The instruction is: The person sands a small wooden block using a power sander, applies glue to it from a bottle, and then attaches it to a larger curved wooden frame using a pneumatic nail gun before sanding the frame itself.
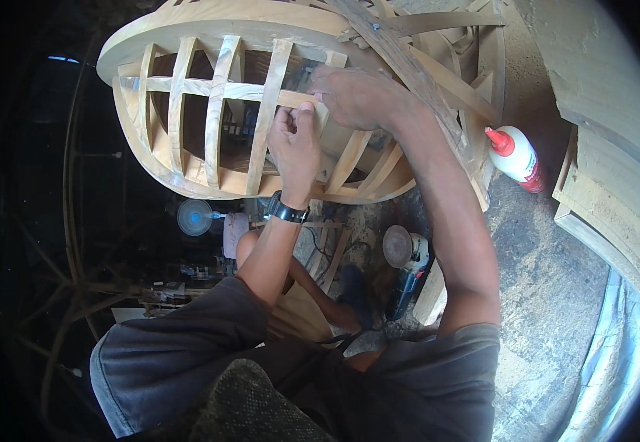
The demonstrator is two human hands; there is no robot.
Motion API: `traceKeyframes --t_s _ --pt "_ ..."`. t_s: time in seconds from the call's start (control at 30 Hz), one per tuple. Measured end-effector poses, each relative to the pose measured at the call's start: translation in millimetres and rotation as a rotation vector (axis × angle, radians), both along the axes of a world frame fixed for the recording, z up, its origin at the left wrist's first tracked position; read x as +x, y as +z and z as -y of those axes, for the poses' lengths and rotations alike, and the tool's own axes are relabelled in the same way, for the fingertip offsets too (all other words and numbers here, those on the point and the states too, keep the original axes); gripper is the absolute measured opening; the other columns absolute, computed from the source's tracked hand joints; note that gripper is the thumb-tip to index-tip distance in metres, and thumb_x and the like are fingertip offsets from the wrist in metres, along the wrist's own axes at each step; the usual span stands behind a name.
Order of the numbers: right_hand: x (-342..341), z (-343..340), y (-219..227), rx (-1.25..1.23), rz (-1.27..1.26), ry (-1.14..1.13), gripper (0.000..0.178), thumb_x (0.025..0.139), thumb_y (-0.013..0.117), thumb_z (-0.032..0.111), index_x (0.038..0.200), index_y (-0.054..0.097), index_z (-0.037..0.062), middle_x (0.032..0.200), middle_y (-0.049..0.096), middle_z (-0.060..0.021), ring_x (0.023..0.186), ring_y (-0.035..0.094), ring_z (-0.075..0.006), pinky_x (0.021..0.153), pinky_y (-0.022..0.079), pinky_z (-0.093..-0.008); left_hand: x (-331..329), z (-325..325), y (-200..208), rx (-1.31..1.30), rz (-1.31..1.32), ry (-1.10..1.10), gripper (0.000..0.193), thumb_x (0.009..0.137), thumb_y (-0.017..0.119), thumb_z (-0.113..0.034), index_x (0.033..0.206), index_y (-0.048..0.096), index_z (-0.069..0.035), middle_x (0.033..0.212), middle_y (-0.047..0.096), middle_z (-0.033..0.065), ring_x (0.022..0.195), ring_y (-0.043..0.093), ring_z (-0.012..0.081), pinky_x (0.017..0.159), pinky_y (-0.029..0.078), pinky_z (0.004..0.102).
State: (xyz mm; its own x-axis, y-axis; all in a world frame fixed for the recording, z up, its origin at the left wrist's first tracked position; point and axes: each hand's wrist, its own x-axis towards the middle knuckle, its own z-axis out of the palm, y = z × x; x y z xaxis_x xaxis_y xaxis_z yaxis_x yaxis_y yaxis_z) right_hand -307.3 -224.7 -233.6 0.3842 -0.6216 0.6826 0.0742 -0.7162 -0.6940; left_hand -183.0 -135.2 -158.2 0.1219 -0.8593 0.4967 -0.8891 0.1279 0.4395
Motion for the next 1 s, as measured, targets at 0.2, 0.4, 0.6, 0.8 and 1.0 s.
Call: traceKeyframes --t_s 0.2,0.4,0.6,0.8,1.0 --pt "6 -8 -3 -0.002 0.066 -0.041 0.031 0.099 0.046 0.006 0.125 0.063 0.0008 0.130 0.058 -0.0146 0.120 0.058 -0.0386 0.100 0.048 -0.0467 7 -2 -3 -0.006 -0.289 -0.155 0.028 0.101 0.056 -0.021 0.105 0.066 0.004 0.082 0.061 0.0018 0.076 0.051 0.0078 0.069 0.042 0.0269" --pt "-3 -12 3 0.032 -0.004 0.001 0.033 0.098 0.047 0.004 0.126 0.062 0.0008 0.133 0.057 -0.0150 0.123 0.058 -0.0372 0.103 0.047 -0.0463 1 -2 -2 0.037 -0.076 0.015 0.023 0.101 0.063 -0.021 0.095 0.063 0.002 0.073 0.053 -0.0056 0.065 0.043 0.0044 0.059 0.035 0.0243" --pt "-2 -12 4 0.037 -0.059 -0.030 0.036 0.096 0.046 0.002 0.128 0.062 0.0028 0.136 0.057 -0.0148 0.125 0.057 -0.0372 0.103 0.047 -0.0465 5 0 -4 0.048 -0.226 -0.079 0.016 0.097 0.064 -0.013 0.101 0.062 0.003 0.079 0.058 -0.0037 0.069 0.047 0.0030 0.063 0.038 0.0217" --pt "5 -13 -2 0.153 0.030 -0.070 0.042 0.099 0.047 0.007 0.140 0.049 0.0077 0.127 0.064 -0.0202 0.121 0.060 -0.0403 0.101 0.047 -0.0509 8 -1 -3 0.068 -0.304 -0.195 0.032 0.085 0.051 0.002 0.115 0.059 0.008 0.105 0.067 0.0081 0.091 0.061 0.0087 0.079 0.047 0.0216" --pt "2 -12 -2 0.151 0.040 -0.040 0.039 0.103 0.048 0.012 0.141 0.046 0.0115 0.123 0.066 -0.0225 0.120 0.060 -0.0419 0.099 0.047 -0.0525 9 -2 -3 0.090 -0.304 -0.189 0.032 0.086 0.051 0.000 0.116 0.059 0.007 0.107 0.067 0.0086 0.095 0.061 0.0105 0.083 0.047 0.0237"
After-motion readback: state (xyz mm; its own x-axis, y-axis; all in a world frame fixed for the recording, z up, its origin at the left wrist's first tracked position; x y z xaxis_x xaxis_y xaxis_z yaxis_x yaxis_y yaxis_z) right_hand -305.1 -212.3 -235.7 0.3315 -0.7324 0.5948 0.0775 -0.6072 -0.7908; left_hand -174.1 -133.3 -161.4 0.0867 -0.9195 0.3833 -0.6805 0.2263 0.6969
